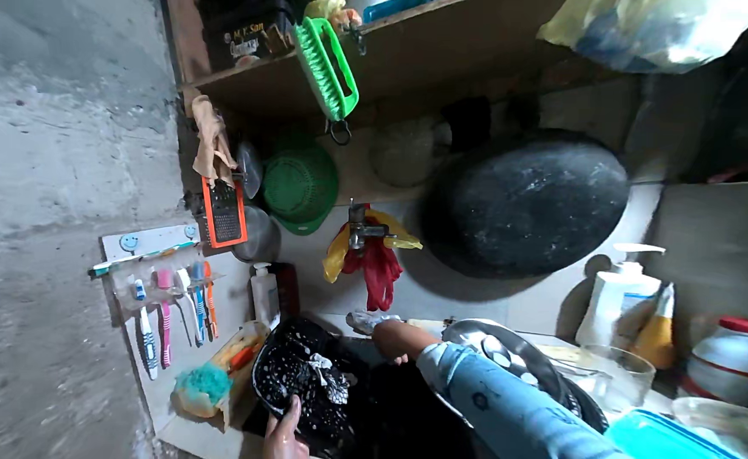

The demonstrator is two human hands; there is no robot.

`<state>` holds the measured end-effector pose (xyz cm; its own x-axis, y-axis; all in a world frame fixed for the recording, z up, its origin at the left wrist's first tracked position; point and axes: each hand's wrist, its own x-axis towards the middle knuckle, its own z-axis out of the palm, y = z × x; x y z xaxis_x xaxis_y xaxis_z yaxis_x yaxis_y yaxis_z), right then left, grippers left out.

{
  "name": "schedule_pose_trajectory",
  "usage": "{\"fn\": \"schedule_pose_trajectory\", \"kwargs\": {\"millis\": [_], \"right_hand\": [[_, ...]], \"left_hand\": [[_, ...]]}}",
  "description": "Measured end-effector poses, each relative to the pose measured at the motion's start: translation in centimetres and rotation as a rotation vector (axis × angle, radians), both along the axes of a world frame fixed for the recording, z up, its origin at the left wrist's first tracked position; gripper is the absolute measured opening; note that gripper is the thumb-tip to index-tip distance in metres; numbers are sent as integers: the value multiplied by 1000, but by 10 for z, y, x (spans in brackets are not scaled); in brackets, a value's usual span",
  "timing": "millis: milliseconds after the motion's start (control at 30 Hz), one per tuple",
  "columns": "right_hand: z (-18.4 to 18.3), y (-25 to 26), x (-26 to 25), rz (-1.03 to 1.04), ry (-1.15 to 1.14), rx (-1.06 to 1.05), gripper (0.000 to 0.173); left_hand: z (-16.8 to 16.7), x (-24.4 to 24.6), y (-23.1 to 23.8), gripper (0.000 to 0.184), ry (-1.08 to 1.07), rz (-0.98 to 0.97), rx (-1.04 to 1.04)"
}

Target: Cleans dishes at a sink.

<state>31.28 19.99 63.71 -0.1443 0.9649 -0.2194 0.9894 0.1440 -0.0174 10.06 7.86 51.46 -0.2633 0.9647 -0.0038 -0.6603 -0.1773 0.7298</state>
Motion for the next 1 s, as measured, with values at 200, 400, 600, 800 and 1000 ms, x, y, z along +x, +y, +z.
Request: {"fn": "schedule_pose_trajectory", "kwargs": {"millis": [200,400,600,800,1000], "right_hand": [[5,-11,-2,-21,65,75,30],[7,-12,-4,-32,63,37,29],[8,6,9,-20,108,-79,26],[1,12,11,24,69,67,23],[0,-5,-37,195,426,175,34]], "left_hand": [[3,1,-1,47,-15,3,-5],[4,1,-1,43,-24,1,13],[5,1,0,42,-20,-6,-2],[5,0,1,42,-24,-9,-3],[4,0,2,40,-38,-15,6]]}}
